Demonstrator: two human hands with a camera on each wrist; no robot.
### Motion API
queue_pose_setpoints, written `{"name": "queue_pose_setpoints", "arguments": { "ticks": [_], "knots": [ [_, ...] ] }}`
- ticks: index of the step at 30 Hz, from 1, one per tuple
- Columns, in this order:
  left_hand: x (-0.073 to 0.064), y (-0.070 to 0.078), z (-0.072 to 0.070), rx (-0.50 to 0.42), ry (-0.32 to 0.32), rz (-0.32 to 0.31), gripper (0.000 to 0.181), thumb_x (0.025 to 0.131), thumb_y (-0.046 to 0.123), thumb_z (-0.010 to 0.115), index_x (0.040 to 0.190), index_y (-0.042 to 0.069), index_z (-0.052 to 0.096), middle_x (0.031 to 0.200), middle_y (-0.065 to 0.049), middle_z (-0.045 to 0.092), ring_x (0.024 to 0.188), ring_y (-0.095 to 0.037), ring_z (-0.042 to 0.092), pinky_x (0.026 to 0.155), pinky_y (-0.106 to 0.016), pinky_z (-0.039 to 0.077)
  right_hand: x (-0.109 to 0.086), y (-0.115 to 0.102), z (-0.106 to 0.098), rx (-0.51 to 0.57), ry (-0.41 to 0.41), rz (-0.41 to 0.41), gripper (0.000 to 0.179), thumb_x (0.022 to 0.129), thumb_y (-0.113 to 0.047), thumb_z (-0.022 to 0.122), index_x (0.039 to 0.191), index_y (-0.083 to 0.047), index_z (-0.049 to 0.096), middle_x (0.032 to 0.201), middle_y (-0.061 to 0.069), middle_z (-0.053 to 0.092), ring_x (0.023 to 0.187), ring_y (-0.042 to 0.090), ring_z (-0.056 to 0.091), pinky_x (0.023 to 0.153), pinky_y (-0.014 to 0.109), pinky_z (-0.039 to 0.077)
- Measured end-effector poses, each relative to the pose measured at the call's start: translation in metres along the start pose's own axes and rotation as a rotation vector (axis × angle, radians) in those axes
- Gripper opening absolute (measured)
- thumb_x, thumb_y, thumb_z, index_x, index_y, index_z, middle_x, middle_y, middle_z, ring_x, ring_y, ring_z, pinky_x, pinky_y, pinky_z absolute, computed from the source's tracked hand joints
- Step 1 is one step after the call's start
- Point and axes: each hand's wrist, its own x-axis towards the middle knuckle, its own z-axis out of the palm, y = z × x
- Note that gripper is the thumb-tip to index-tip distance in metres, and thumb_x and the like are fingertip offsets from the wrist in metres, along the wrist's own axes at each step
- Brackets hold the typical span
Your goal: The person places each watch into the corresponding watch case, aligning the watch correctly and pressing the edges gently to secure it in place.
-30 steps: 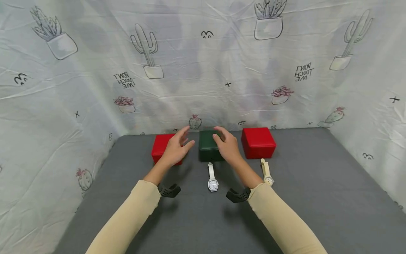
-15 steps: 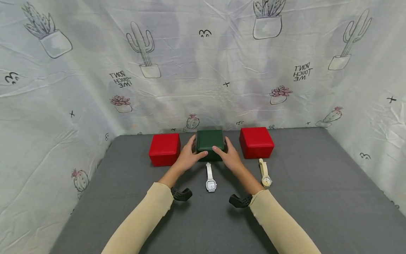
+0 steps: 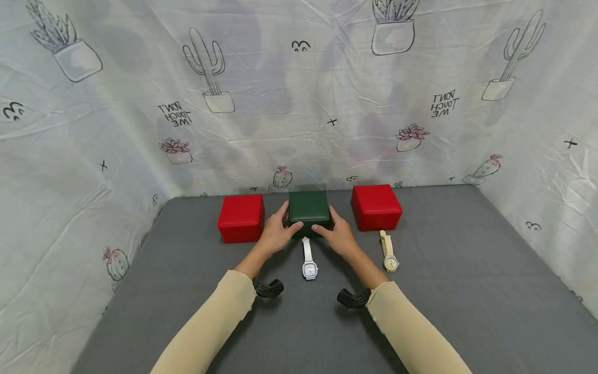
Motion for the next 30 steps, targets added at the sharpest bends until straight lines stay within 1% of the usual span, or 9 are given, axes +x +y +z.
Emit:
{"name": "queue_pose_setpoints", "arguments": {
  "ticks": [5,8,10,14,19,22,25,27,30],
  "knots": [
    [0.000,0.001,-0.001,0.029,0.003,0.001,0.077,0.094,0.033,0.062,0.153,0.003,0.022,0.155,-0.013,0.035,0.137,-0.027,0.044,0.108,-0.040,0.041,-0.004,-0.003,0.001,-0.061,0.050,0.018,0.062,0.092,-0.037,0.065,0.146,-0.019,0.040,0.131,0.011,0.061,0.113,0.026,0.059,0.097,0.045,0.047],
    [0.001,0.002,-0.001,0.038,0.005,-0.006,0.077,0.095,0.038,0.060,0.153,0.004,0.023,0.156,-0.014,0.034,0.137,-0.029,0.044,0.107,-0.040,0.042,-0.006,-0.003,0.001,-0.071,0.065,0.017,0.059,0.092,-0.040,0.064,0.144,-0.019,0.044,0.129,0.011,0.063,0.113,0.026,0.061,0.096,0.045,0.049],
    [0.002,0.003,0.000,0.045,0.013,-0.022,0.077,0.095,0.041,0.059,0.152,0.004,0.024,0.155,-0.015,0.034,0.135,-0.030,0.047,0.105,-0.041,0.044,-0.007,-0.001,0.001,-0.066,0.066,0.011,0.059,0.091,-0.037,0.065,0.144,-0.018,0.045,0.130,0.010,0.063,0.115,0.025,0.061,0.097,0.045,0.049],
    [0.005,0.006,0.000,0.038,0.045,-0.052,0.074,0.095,0.046,0.056,0.151,0.006,0.029,0.153,-0.015,0.037,0.132,-0.030,0.051,0.103,-0.041,0.046,-0.008,0.001,0.001,-0.006,0.068,-0.012,0.058,0.091,-0.024,0.067,0.144,-0.014,0.046,0.132,0.013,0.061,0.115,0.026,0.063,0.097,0.044,0.051],
    [0.008,0.012,0.002,0.042,0.109,-0.126,0.071,0.092,0.056,0.054,0.146,0.012,0.039,0.149,-0.010,0.045,0.129,-0.027,0.054,0.104,-0.043,0.046,-0.009,0.005,0.004,0.078,0.117,0.005,0.053,0.094,-0.011,0.062,0.144,-0.013,0.046,0.138,0.012,0.057,0.122,0.025,0.059,0.101,0.043,0.048],
    [0.009,0.016,0.004,0.055,0.142,-0.179,0.071,0.090,0.063,0.053,0.143,0.017,0.043,0.147,-0.007,0.048,0.131,-0.027,0.051,0.105,-0.047,0.044,-0.009,0.006,0.006,0.100,0.139,0.047,0.053,0.094,-0.010,0.060,0.145,-0.012,0.045,0.141,0.011,0.053,0.129,0.024,0.053,0.106,0.042,0.044],
    [0.011,0.022,0.004,0.062,0.186,-0.212,0.073,0.088,0.067,0.051,0.140,0.017,0.047,0.143,-0.006,0.052,0.130,-0.028,0.049,0.104,-0.050,0.043,-0.010,0.005,0.007,0.103,0.155,0.072,0.053,0.094,-0.010,0.059,0.145,-0.010,0.044,0.144,0.014,0.050,0.133,0.026,0.049,0.109,0.044,0.041],
    [0.013,0.026,0.004,0.062,0.219,-0.232,0.074,0.087,0.070,0.049,0.137,0.016,0.049,0.140,-0.007,0.054,0.126,-0.028,0.051,0.102,-0.050,0.044,-0.010,0.005,0.007,0.095,0.156,0.074,0.053,0.094,-0.009,0.059,0.145,-0.007,0.044,0.145,0.017,0.048,0.134,0.029,0.047,0.109,0.045,0.040],
    [0.016,0.032,0.002,0.054,0.247,-0.278,0.075,0.086,0.072,0.047,0.135,0.016,0.051,0.136,-0.007,0.057,0.119,-0.028,0.054,0.091,-0.046,0.051,-0.010,0.005,0.008,0.095,0.149,0.073,0.054,0.093,-0.007,0.060,0.144,-0.005,0.044,0.145,0.019,0.047,0.134,0.032,0.047,0.109,0.046,0.040]
  ]
}}
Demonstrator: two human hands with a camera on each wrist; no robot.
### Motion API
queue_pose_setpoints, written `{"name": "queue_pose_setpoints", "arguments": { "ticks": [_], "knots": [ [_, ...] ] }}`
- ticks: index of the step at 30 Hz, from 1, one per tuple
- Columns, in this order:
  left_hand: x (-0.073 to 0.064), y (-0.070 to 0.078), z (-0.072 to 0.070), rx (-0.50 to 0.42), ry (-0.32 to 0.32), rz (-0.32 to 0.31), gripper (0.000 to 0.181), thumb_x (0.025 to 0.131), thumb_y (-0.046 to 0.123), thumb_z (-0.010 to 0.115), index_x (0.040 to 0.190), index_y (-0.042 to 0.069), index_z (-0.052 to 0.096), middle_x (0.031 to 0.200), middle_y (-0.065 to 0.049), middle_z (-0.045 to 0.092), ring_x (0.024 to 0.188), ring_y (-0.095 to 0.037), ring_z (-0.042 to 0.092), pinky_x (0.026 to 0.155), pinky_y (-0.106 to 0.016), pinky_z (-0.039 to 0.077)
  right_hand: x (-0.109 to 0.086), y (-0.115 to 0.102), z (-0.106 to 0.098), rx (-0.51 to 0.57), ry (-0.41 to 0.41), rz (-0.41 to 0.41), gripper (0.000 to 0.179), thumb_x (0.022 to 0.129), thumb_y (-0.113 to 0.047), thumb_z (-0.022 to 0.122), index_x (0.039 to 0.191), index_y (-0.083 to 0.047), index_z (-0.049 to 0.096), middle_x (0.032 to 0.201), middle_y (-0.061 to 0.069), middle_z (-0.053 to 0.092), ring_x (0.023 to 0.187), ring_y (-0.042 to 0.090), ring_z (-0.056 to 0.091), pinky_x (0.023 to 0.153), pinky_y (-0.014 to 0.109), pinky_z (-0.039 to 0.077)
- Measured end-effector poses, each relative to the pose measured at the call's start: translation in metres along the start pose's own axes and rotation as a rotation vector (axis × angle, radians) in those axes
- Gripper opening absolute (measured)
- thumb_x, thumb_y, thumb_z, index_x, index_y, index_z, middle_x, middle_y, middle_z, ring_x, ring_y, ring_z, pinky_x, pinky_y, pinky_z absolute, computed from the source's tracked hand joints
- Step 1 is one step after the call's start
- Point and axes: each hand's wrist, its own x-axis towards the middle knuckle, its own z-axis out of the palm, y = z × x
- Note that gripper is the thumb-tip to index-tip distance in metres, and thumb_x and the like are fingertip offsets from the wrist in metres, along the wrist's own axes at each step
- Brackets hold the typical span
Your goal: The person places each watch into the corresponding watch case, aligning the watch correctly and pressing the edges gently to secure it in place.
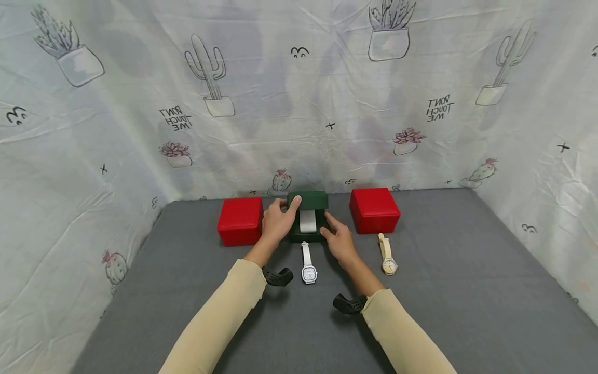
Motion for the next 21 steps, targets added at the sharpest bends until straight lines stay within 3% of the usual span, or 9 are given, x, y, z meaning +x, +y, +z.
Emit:
{"name": "queue_pose_setpoints", "arguments": {
  "ticks": [4,7,12,15,21],
  "knots": [
    [0.004,0.006,-0.003,-0.017,-0.048,-0.076,0.079,0.085,0.076,0.043,0.138,0.017,0.047,0.132,-0.007,0.059,0.111,-0.028,0.057,0.070,-0.039,0.057,-0.001,-0.001,0.001,0.017,0.000,-0.004,0.054,0.092,-0.004,0.061,0.143,-0.004,0.045,0.144,0.020,0.048,0.133,0.032,0.049,0.108,0.047,0.041],
    [0.010,0.011,-0.008,-0.042,-0.101,-0.116,0.085,0.083,0.080,0.039,0.140,0.017,0.042,0.129,-0.011,0.058,0.107,-0.031,0.058,0.065,-0.039,0.059,-0.001,-0.003,0.001,0.033,0.001,-0.011,0.054,0.091,-0.004,0.061,0.143,-0.004,0.046,0.143,0.020,0.048,0.133,0.031,0.049,0.109,0.046,0.041],
    [0.021,0.017,-0.015,-0.072,-0.198,-0.159,0.092,0.081,0.084,0.035,0.142,0.016,0.036,0.132,-0.018,0.051,0.100,-0.039,0.064,0.068,-0.044,0.060,-0.001,-0.002,0.003,0.036,0.005,-0.018,0.052,0.091,-0.004,0.061,0.142,-0.004,0.047,0.143,0.020,0.049,0.131,0.032,0.050,0.108,0.045,0.041],
    [0.024,0.019,-0.018,-0.075,-0.254,-0.168,0.093,0.083,0.082,0.033,0.147,0.015,0.031,0.139,-0.020,0.046,0.105,-0.042,0.064,0.071,-0.044,0.060,-0.002,-0.001,0.004,0.027,0.013,-0.024,0.052,0.091,-0.002,0.061,0.141,-0.002,0.047,0.141,0.022,0.049,0.129,0.033,0.052,0.107,0.046,0.042],
    [0.020,0.017,-0.016,-0.027,-0.280,-0.134,0.080,0.092,0.069,0.040,0.149,0.015,0.031,0.143,-0.017,0.045,0.109,-0.036,0.063,0.076,-0.041,0.059,-0.002,-0.001,0.004,0.049,0.031,-0.003,0.054,0.091,-0.002,0.061,0.143,-0.002,0.045,0.142,0.021,0.049,0.129,0.032,0.052,0.107,0.045,0.043]
  ]
}}
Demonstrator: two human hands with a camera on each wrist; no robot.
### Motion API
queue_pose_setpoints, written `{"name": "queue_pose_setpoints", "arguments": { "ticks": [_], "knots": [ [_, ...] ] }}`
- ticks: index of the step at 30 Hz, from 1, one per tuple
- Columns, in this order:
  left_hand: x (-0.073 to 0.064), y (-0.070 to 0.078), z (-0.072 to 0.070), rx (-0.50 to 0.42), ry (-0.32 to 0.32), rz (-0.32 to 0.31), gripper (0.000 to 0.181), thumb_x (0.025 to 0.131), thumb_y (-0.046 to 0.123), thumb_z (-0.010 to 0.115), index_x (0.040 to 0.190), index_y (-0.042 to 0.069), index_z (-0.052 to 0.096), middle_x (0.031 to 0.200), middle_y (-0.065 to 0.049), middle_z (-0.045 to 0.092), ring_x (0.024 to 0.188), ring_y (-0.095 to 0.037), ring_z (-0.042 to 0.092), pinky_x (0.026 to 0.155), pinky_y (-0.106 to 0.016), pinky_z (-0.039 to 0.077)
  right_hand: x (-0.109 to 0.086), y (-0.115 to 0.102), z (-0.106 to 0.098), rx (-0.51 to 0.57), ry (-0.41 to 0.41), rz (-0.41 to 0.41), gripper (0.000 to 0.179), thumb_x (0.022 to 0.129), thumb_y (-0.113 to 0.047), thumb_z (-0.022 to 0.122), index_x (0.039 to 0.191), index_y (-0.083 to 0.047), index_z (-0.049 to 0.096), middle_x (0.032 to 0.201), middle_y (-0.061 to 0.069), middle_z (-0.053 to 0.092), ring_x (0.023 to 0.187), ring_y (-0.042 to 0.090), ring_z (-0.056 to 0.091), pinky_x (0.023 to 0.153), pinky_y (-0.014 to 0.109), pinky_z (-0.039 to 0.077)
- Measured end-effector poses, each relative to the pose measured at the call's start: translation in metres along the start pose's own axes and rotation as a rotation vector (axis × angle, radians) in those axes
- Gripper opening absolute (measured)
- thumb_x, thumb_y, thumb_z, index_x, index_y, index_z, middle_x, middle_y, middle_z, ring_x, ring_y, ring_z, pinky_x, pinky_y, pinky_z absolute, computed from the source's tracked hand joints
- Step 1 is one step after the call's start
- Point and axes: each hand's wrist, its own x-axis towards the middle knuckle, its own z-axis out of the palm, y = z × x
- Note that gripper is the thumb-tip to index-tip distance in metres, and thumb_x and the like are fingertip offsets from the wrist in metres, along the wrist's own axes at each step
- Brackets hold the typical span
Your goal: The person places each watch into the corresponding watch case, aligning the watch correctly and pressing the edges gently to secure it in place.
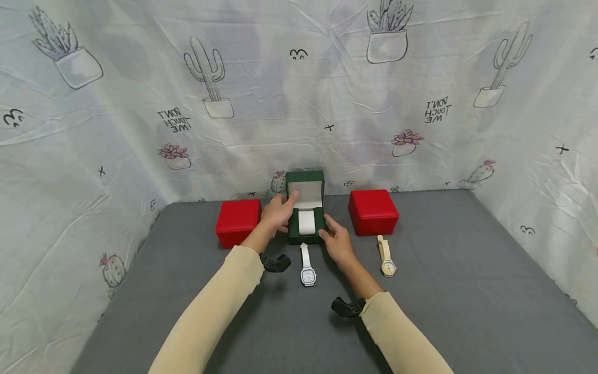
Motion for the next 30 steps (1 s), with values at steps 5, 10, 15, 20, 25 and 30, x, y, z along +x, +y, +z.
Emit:
{"name": "queue_pose_setpoints", "arguments": {
  "ticks": [5,10,15,20,25,30],
  "knots": [
    [-0.005,-0.004,0.006,0.167,-0.028,0.125,0.063,0.095,0.045,0.056,0.145,0.010,0.040,0.139,-0.013,0.052,0.114,-0.030,0.061,0.087,-0.041,0.056,0.002,0.000,-0.003,0.019,0.001,-0.002,0.055,0.091,0.003,0.059,0.143,0.003,0.042,0.143,0.022,0.048,0.130,0.033,0.050,0.107,0.045,0.042],
    [-0.003,-0.004,0.011,0.467,-0.042,0.334,0.054,0.088,0.029,0.069,0.135,0.009,0.055,0.136,-0.011,0.058,0.126,-0.031,0.052,0.102,-0.048,0.046,0.004,-0.002,-0.005,0.009,-0.002,0.015,0.056,0.090,0.002,0.060,0.144,0.001,0.042,0.144,0.021,0.047,0.131,0.033,0.050,0.107,0.044,0.042],
    [0.003,-0.001,0.018,0.659,-0.051,0.359,0.059,0.081,0.025,0.077,0.135,0.016,0.057,0.139,-0.007,0.056,0.128,-0.031,0.050,0.101,-0.049,0.046,0.004,-0.002,-0.004,-0.027,-0.012,0.014,0.056,0.091,-0.001,0.061,0.144,0.002,0.042,0.145,0.021,0.046,0.131,0.033,0.049,0.107,0.043,0.042],
    [0.009,0.002,0.024,0.785,-0.048,0.335,0.065,0.076,0.024,0.081,0.137,0.024,0.056,0.136,-0.006,0.058,0.119,-0.032,0.049,0.086,-0.051,0.051,0.004,0.000,-0.002,-0.015,-0.021,-0.013,0.056,0.091,0.000,0.061,0.143,0.003,0.041,0.144,0.022,0.046,0.131,0.033,0.050,0.107,0.044,0.041],
    [0.012,0.004,0.027,0.887,-0.037,0.357,0.067,0.075,0.025,0.081,0.137,0.024,0.056,0.135,-0.006,0.059,0.113,-0.031,0.049,0.088,-0.050,0.050,0.004,0.002,-0.001,-0.080,-0.025,-0.043,0.056,0.091,-0.002,0.061,0.143,0.003,0.042,0.143,0.020,0.048,0.128,0.032,0.052,0.105,0.044,0.043],
    [0.014,0.005,0.027,0.956,-0.014,0.430,0.065,0.075,0.029,0.081,0.136,0.022,0.057,0.134,-0.006,0.059,0.115,-0.032,0.048,0.096,-0.049,0.045,0.004,0.001,-0.002,-0.089,-0.016,-0.055,0.055,0.091,-0.002,0.061,0.143,0.003,0.043,0.142,0.021,0.049,0.128,0.032,0.053,0.105,0.044,0.044]
  ]
}}
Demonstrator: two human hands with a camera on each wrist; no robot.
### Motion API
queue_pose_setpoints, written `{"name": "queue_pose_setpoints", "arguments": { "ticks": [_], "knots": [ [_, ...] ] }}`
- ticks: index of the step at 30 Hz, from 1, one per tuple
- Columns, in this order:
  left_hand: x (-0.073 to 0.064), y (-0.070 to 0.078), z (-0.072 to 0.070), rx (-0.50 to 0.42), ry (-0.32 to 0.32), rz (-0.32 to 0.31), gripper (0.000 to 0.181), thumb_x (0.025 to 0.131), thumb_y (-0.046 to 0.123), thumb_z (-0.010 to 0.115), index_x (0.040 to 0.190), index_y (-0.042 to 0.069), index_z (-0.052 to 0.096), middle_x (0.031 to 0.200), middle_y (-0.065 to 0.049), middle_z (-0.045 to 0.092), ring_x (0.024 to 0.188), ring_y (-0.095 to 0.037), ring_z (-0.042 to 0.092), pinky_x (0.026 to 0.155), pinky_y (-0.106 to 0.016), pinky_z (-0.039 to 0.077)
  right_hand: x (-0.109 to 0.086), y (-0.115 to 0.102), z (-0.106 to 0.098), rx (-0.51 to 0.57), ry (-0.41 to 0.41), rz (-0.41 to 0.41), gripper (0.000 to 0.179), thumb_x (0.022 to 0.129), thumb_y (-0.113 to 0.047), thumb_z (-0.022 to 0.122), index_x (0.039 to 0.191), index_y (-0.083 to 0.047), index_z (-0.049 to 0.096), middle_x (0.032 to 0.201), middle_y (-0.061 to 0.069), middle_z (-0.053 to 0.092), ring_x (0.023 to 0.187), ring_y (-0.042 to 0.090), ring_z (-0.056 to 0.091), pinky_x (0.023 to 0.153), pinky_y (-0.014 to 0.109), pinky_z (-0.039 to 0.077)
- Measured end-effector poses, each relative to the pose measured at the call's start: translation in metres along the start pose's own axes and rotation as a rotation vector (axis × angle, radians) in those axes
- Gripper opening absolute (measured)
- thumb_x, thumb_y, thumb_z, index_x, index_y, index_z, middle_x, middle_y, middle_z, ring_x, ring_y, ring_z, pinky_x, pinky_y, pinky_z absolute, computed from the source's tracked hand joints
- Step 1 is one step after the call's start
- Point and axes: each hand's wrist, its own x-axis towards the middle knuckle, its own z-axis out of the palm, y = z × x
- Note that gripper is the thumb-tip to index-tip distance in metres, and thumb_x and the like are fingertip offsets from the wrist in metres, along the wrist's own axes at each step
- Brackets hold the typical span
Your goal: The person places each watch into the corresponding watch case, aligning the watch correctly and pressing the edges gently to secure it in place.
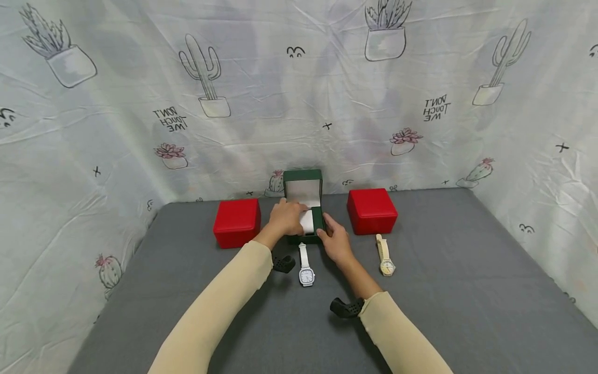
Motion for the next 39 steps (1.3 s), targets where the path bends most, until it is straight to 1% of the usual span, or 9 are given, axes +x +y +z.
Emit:
{"name": "queue_pose_setpoints", "arguments": {
  "ticks": [3,12,15,18,25,30,33,36,39],
  "knots": [
    [0.000,-0.002,0.000,-0.010,0.005,0.036,0.064,0.076,0.029,0.079,0.135,0.019,0.057,0.137,-0.007,0.057,0.117,-0.032,0.048,0.097,-0.048,0.045,-0.001,-0.002,0.000,0.009,0.007,-0.003,0.055,0.091,-0.002,0.061,0.143,0.002,0.043,0.142,0.021,0.050,0.127,0.032,0.053,0.105,0.044,0.044],
    [0.000,-0.009,-0.012,-0.164,-0.022,0.123,0.058,0.073,0.025,0.079,0.127,0.013,0.061,0.130,-0.008,0.057,0.110,-0.029,0.053,0.091,-0.043,0.048,-0.002,-0.002,0.001,0.013,0.006,-0.003,0.055,0.091,0.000,0.060,0.143,0.004,0.042,0.140,0.023,0.050,0.126,0.033,0.054,0.103,0.045,0.045],
    [-0.003,-0.009,-0.017,-0.234,-0.010,0.155,0.059,0.073,0.021,0.080,0.128,0.011,0.058,0.132,-0.011,0.052,0.108,-0.029,0.054,0.092,-0.043,0.049,-0.002,-0.003,0.002,0.011,0.007,-0.003,0.055,0.091,0.000,0.060,0.143,0.004,0.042,0.140,0.023,0.050,0.127,0.033,0.053,0.103,0.044,0.045],
    [-0.009,-0.011,-0.017,-0.329,0.003,0.154,0.064,0.075,0.018,0.079,0.132,0.011,0.053,0.137,-0.013,0.044,0.108,-0.028,0.053,0.092,-0.043,0.050,-0.001,-0.003,0.001,0.003,0.011,-0.006,0.055,0.091,-0.002,0.062,0.142,0.004,0.043,0.141,0.023,0.050,0.127,0.033,0.054,0.103,0.044,0.045],
    [-0.037,-0.020,-0.006,-0.553,0.059,0.099,0.069,0.078,0.018,0.080,0.138,0.013,0.047,0.142,-0.014,0.034,0.112,-0.029,0.051,0.089,-0.039,0.053,-0.002,-0.002,-0.005,-0.025,0.067,-0.041,0.051,0.086,-0.005,0.069,0.135,-0.003,0.055,0.134,0.019,0.059,0.121,0.033,0.059,0.097,0.044,0.051],
    [-0.062,-0.026,0.003,-0.615,0.170,0.049,0.070,0.076,0.016,0.082,0.137,0.016,0.049,0.140,-0.011,0.038,0.114,-0.028,0.053,0.093,-0.041,0.054,-0.010,-0.009,-0.011,-0.030,0.122,-0.105,0.041,0.087,-0.006,0.069,0.127,-0.006,0.062,0.130,0.014,0.062,0.119,0.032,0.060,0.094,0.045,0.053],
    [-0.078,-0.030,0.006,-0.639,0.201,0.031,0.069,0.075,0.014,0.083,0.135,0.017,0.050,0.137,-0.009,0.040,0.115,-0.027,0.053,0.094,-0.042,0.054,-0.016,-0.012,-0.014,-0.029,0.134,-0.161,0.034,0.087,-0.007,0.069,0.121,-0.003,0.064,0.122,0.014,0.065,0.113,0.031,0.063,0.091,0.045,0.055],
    [-0.091,-0.033,0.009,-0.677,0.203,0.023,0.069,0.073,0.013,0.084,0.134,0.018,0.051,0.135,-0.009,0.042,0.113,-0.027,0.055,0.094,-0.042,0.054,-0.023,-0.014,-0.017,-0.034,0.104,-0.200,0.032,0.086,-0.010,0.072,0.117,-0.003,0.065,0.115,0.013,0.066,0.106,0.030,0.065,0.087,0.044,0.056],
    [-0.103,-0.035,0.012,-0.698,0.189,0.004,0.070,0.072,0.013,0.085,0.133,0.018,0.051,0.134,-0.008,0.043,0.112,-0.026,0.056,0.093,-0.041,0.054,-0.029,-0.015,-0.020,-0.056,-0.005,-0.226,0.035,0.085,-0.014,0.074,0.117,-0.004,0.065,0.113,0.010,0.067,0.102,0.027,0.066,0.086,0.044,0.056]
  ]
}}
